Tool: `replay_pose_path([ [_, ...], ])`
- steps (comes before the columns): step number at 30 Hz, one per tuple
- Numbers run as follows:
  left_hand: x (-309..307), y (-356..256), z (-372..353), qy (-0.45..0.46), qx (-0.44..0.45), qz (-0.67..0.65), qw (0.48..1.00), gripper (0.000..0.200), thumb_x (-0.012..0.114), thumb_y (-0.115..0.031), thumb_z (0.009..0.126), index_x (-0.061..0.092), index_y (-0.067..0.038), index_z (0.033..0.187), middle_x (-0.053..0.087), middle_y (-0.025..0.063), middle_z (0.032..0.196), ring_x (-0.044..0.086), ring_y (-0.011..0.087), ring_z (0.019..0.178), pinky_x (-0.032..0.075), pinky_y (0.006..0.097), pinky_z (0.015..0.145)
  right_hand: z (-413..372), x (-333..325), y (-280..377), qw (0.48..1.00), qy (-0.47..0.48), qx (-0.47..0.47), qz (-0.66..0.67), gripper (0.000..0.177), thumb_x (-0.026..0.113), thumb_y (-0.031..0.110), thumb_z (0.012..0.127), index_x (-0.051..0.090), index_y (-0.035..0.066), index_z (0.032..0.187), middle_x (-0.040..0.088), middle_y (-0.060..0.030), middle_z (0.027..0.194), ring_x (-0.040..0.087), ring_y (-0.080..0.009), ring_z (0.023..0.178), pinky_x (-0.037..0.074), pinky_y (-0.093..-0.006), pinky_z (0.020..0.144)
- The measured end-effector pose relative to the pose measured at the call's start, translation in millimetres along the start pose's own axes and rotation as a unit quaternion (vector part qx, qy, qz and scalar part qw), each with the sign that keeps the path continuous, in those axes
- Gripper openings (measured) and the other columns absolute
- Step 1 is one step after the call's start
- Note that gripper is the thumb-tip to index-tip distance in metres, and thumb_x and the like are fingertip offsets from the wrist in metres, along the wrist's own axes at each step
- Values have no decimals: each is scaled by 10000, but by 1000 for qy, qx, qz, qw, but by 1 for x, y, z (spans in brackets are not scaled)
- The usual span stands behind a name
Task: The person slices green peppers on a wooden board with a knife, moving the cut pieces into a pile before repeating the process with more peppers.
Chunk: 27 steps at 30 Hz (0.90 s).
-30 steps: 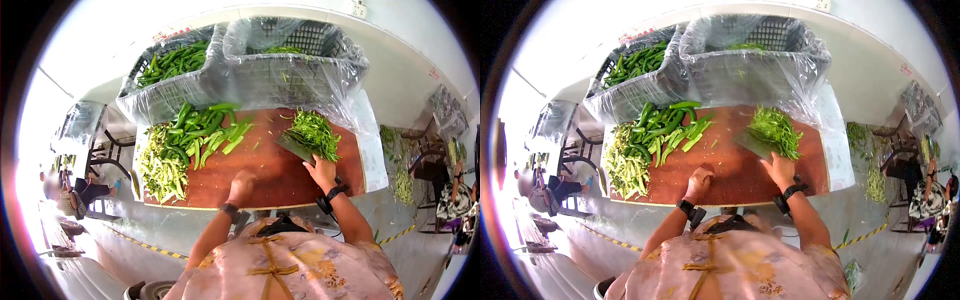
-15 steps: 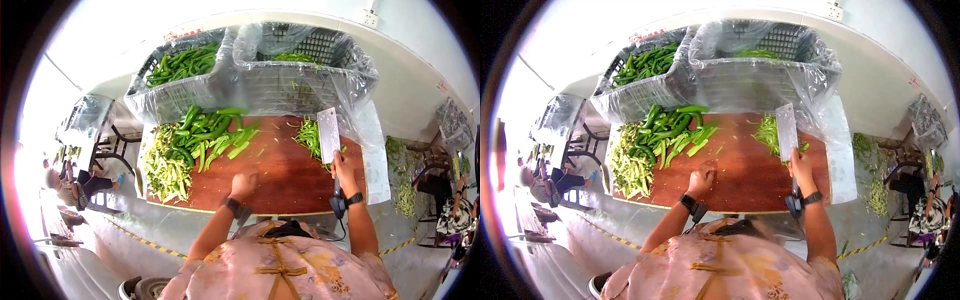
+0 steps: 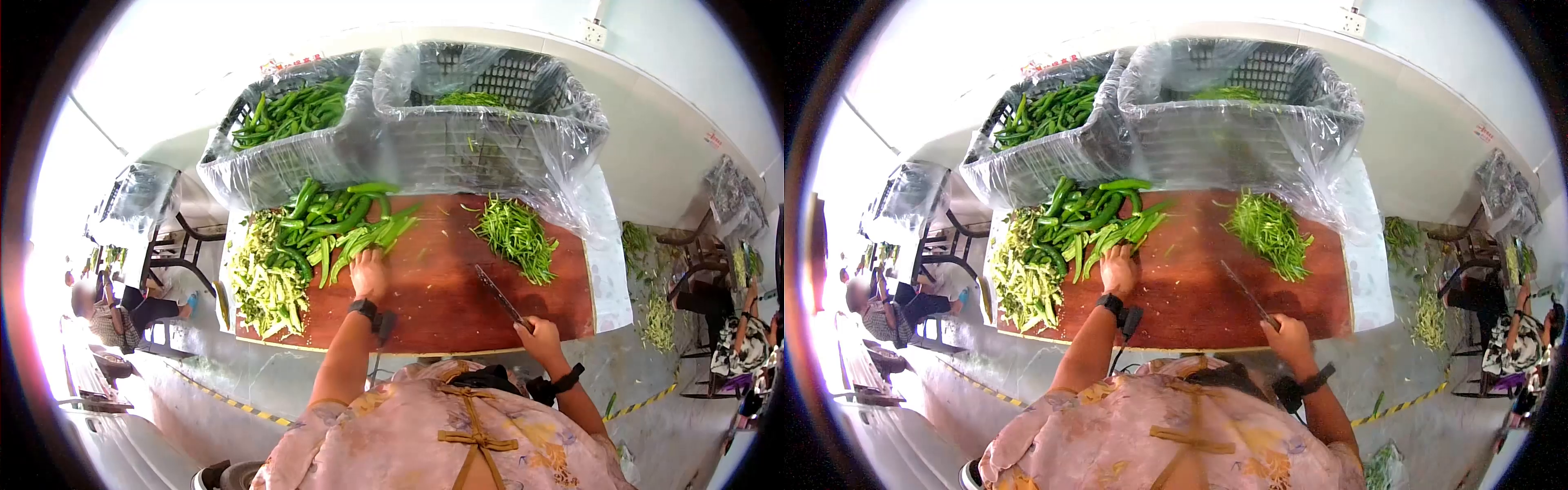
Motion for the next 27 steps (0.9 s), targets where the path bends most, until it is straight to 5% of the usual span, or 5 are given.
replay_pose_path([
  [6, -12, -35, -7, -30, 51, -231, 971, 239, 603, -123, 757, 627, -89, 992, 627, 140, 895, 593, 337, 847, 478, 428, 735, -8, 3, -10, 999, -19, 33, 13, 304, 597, 299, 826, 656, 10, 900, 618, -201, 718, 617, -366, 699, 473, -405, 620],
  [11, 7, -93, -19, 187, 124, -437, 871, 257, 575, -77, 756, 654, -116, 997, 616, 153, 911, 601, 343, 831, 493, 422, 733, -5, 4, -11, 999, -9, 29, -13, 295, 593, 300, 832, 644, 10, 860, 604, -198, 693, 608, -370, 675, 464, -413, 612],
  [17, -3, -112, -35, 15, 269, -150, 951, 258, 568, -115, 742, 659, -123, 984, 592, 117, 992, 557, 317, 900, 463, 392, 772, -10, 5, -4, 999, -22, 31, -2, 292, 592, 300, 836, 646, 15, 871, 608, -202, 713, 609, -372, 701, 466, -416, 638],
  [20, 31, -119, -52, 162, 321, -92, 928, 324, 600, -157, 733, 625, -101, 1051, 576, 105, 1034, 516, 292, 958, 435, 392, 798, -12, 8, -5, 999, -25, 38, -10, 301, 587, 313, 839, 653, 23, 888, 619, -203, 738, 614, -374, 729, 470, -427, 660],
  [27, 14, -135, -78, 71, 309, -118, 941, 426, 623, -243, 756, 553, -71, 1139, 545, 98, 1072, 489, 259, 1008, 420, 399, 827, -10, 18, -6, 994, -22, 42, -98, 309, 565, 316, 850, 631, 17, 893, 621, -214, 734, 605, -391, 724, 464, -467, 639],
])
Point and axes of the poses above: each hand's wrist, its own z-axis towards the middle knuckle, its own x-axis out of the palm, y = z × x, the point moved 5 cm from there along z, towards the middle knuckle
